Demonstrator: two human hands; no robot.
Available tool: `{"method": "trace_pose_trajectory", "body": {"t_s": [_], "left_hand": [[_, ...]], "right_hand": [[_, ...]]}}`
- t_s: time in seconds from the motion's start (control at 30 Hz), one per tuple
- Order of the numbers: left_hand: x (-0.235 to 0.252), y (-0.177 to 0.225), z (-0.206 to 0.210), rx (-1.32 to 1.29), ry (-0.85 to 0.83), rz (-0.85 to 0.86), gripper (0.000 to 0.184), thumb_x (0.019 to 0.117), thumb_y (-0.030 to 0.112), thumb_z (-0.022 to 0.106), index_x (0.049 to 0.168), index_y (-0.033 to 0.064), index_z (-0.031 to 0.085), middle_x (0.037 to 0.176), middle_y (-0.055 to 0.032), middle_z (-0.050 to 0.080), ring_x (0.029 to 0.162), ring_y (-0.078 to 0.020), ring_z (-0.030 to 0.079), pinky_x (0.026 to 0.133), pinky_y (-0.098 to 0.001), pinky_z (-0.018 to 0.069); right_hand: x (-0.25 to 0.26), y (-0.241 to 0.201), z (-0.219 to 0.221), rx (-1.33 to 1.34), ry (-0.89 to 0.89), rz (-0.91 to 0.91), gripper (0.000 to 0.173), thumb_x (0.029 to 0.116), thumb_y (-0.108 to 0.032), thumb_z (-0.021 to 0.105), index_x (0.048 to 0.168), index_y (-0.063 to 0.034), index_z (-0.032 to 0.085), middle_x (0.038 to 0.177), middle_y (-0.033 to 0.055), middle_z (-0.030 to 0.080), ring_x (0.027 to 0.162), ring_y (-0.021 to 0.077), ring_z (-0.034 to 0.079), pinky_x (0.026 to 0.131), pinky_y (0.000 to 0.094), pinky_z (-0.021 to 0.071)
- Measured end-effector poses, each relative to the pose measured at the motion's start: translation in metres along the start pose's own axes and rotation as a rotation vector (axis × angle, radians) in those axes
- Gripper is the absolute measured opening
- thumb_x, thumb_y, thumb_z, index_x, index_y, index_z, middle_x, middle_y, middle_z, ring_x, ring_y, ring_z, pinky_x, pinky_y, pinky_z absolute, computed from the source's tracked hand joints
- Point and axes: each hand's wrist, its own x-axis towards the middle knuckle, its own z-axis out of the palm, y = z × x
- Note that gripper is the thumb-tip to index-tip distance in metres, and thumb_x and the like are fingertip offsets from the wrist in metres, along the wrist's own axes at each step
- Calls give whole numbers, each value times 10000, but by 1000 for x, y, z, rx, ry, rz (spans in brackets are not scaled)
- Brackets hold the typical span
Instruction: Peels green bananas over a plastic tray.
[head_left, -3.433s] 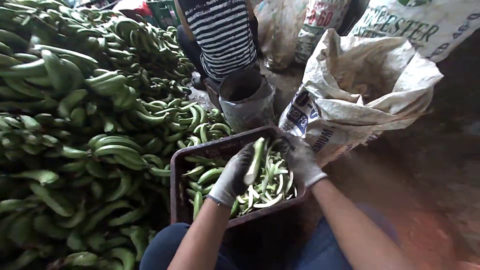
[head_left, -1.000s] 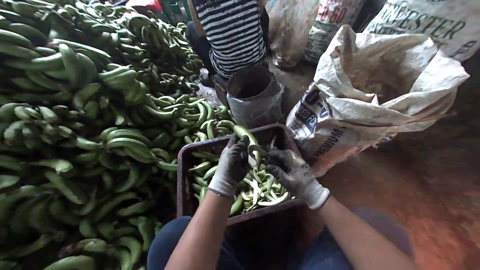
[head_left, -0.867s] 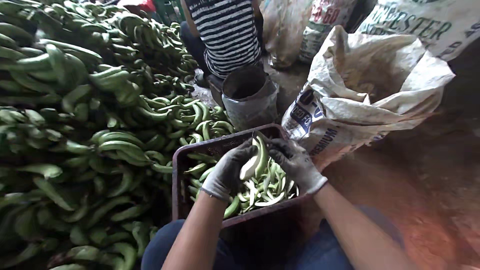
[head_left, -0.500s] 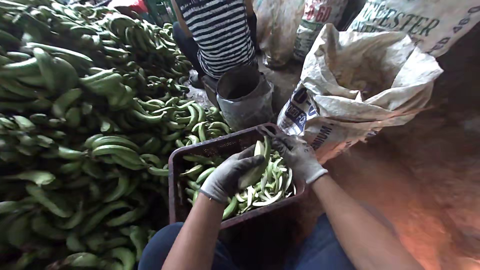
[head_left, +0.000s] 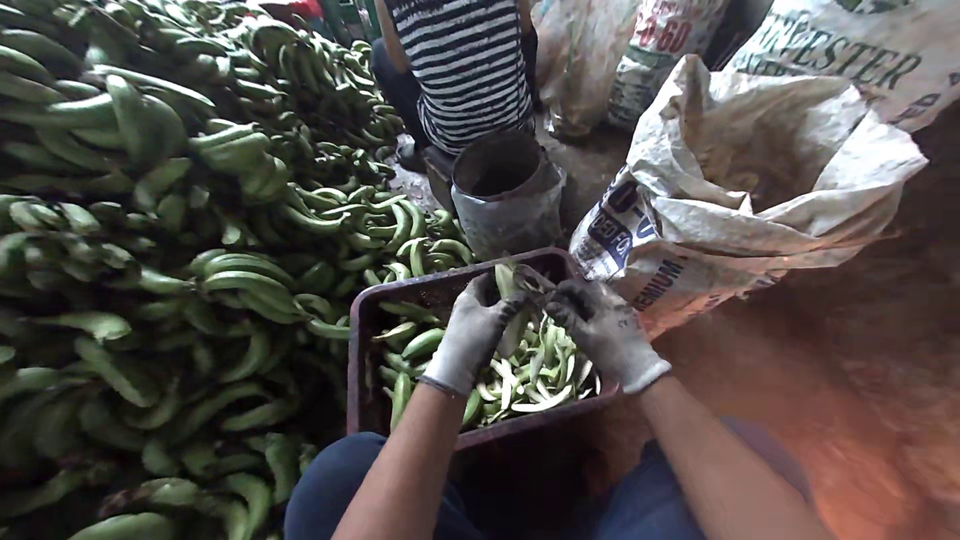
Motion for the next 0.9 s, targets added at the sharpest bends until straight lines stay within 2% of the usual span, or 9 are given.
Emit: {"method": "trace_pose_trajectory", "body": {"t_s": [0.07,0.17,0.3,0.4,0.53,0.63,0.7,0.77,0.9], "left_hand": [[3,-3,4,-111,2,-37,541,940,279,754,1412,121,543,1135,-111,714,915,-227,717,795,-410,616],[8,-3,3,-428,92,-123,437,1021,313,631,1388,97,529,1040,-137,697,833,-232,694,735,-406,602],[7,-1,-3,-776,172,-197,316,1046,399,540,1027,88,591,719,-59,583,578,-164,579,544,-342,539],[5,0,-6,-856,139,-179,319,1056,406,508,928,118,559,683,-25,553,543,-133,558,510,-302,527],[-1,7,-7,-582,64,-200,339,1053,404,526,1090,80,616,763,-74,621,603,-156,602,533,-316,533],[-10,14,-14,-387,-260,-165,331,1068,326,489,1229,89,655,960,-102,699,793,-175,671,714,-351,586],[-16,15,-14,-331,-372,-192,309,1036,298,556,1242,100,674,954,-99,704,770,-159,674,679,-325,586],[-14,13,-10,-363,-479,-212,353,1039,334,530,1299,118,633,953,-107,690,732,-162,664,624,-306,579],[-3,7,-3,-449,-363,-144,431,1051,329,555,1447,167,508,1080,-139,677,835,-222,681,718,-382,606]], "right_hand": [[9,8,-9,-73,-88,153,492,988,-552,588,1333,-208,650,1273,134,674,1166,351,646,990,647,491],[5,14,-8,28,-9,133,608,913,-642,639,1318,-189,633,1225,120,677,1100,312,661,951,621,521],[-14,0,13,192,68,-80,569,897,-627,676,1274,-201,666,1140,37,709,995,176,694,886,488,592],[-20,-9,23,186,15,-153,543,907,-640,656,1252,-222,697,1172,26,697,1030,157,682,911,446,585],[-10,-4,22,184,4,-229,495,943,-602,630,1279,-246,706,1200,13,690,1090,157,661,948,448,566],[2,5,16,222,11,-207,488,970,-597,598,1291,-245,703,1201,6,697,1077,152,671,934,464,574],[13,15,6,148,-75,-69,495,1003,-629,510,1312,-284,683,1228,14,699,1112,195,672,966,539,548],[22,28,0,51,-119,52,497,1027,-596,483,1349,-260,660,1281,69,689,1171,285,656,995,626,502],[7,30,-4,122,-33,13,457,980,-522,645,1336,-235,641,1170,117,714,1005,311,703,866,632,555]]}}
